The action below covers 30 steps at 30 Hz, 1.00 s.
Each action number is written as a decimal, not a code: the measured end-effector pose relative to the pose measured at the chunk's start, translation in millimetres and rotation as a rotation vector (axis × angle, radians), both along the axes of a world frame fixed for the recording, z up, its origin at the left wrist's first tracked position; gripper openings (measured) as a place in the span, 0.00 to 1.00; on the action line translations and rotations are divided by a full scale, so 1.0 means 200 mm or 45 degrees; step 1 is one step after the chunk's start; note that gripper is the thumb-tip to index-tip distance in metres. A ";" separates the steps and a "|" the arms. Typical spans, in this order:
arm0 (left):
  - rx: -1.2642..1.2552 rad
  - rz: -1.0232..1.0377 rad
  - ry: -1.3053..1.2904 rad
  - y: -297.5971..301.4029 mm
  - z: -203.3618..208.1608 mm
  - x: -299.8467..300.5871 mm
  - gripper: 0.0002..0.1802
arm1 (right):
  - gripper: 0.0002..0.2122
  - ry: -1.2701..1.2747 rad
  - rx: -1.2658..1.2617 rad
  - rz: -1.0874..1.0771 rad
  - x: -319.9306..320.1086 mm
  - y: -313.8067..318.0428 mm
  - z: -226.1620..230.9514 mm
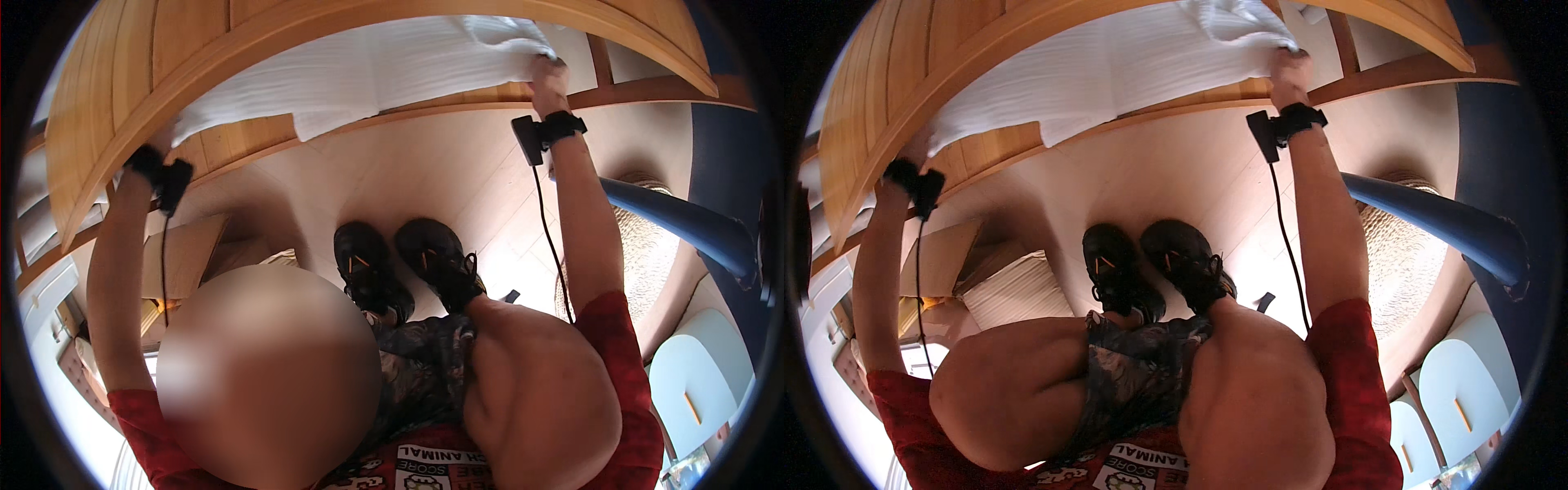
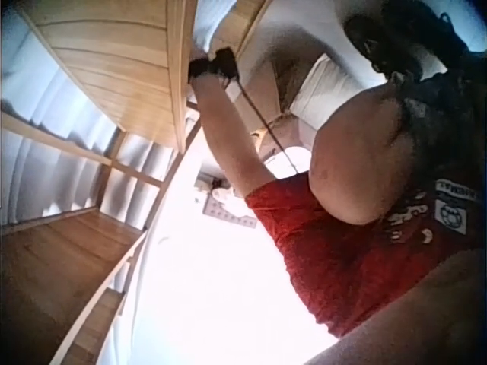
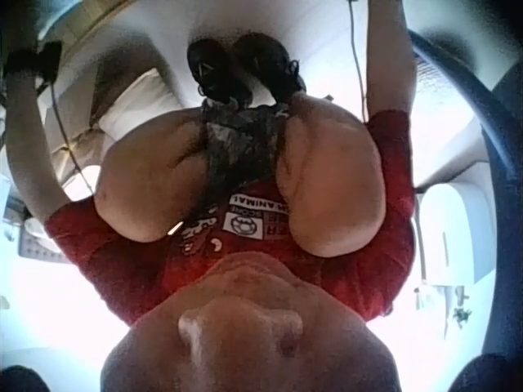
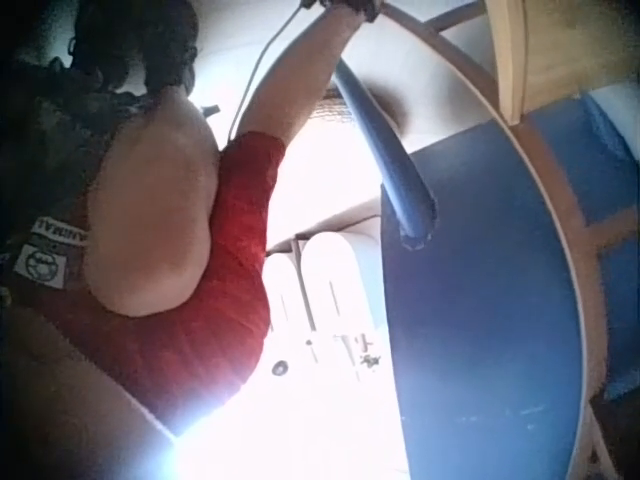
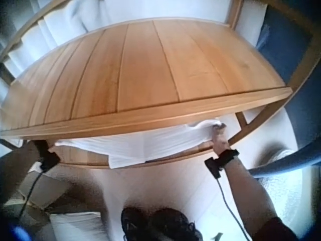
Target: Organizing stuffed toys from a cardboard box onto a wooden shelf.
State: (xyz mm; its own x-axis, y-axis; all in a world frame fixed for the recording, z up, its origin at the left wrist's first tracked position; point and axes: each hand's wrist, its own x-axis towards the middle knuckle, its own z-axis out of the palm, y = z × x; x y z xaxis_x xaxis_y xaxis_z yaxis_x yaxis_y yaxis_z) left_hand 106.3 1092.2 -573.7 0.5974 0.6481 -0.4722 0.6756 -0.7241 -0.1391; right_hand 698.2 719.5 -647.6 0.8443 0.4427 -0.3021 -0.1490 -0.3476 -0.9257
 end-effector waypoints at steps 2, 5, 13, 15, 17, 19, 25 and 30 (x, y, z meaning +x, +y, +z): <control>-0.077 0.288 -0.289 0.10 0.05 -0.39 0.28 | 0.13 0.022 -0.067 -0.105 0.04 -0.04 0.13; -0.170 0.732 -0.671 0.33 0.17 -0.76 0.30 | 0.15 0.062 -0.116 -0.175 0.11 -0.10 0.07; -0.360 1.425 -0.708 -0.06 -0.13 -0.39 0.38 | 0.26 -1.422 -0.709 0.237 -0.03 -0.13 0.17; -0.627 1.573 -0.787 -0.20 -0.07 -0.19 0.35 | 0.20 -1.950 -1.038 0.412 -0.09 -0.03 0.29; -0.636 1.466 -0.783 -0.28 -0.15 -0.05 0.36 | 0.16 -1.762 -0.483 1.085 -0.14 -0.01 0.23; -0.488 1.094 -0.739 -0.40 -0.21 0.07 0.44 | 0.13 -1.030 -0.267 1.417 -0.38 0.04 0.16; -0.252 0.752 -0.265 -0.44 -0.24 0.04 0.63 | 0.22 -1.580 -0.432 0.895 -0.28 0.19 0.09; -0.314 0.744 -0.221 -0.39 -0.32 0.14 0.59 | 0.32 -0.745 -1.068 1.282 -0.05 0.17 0.37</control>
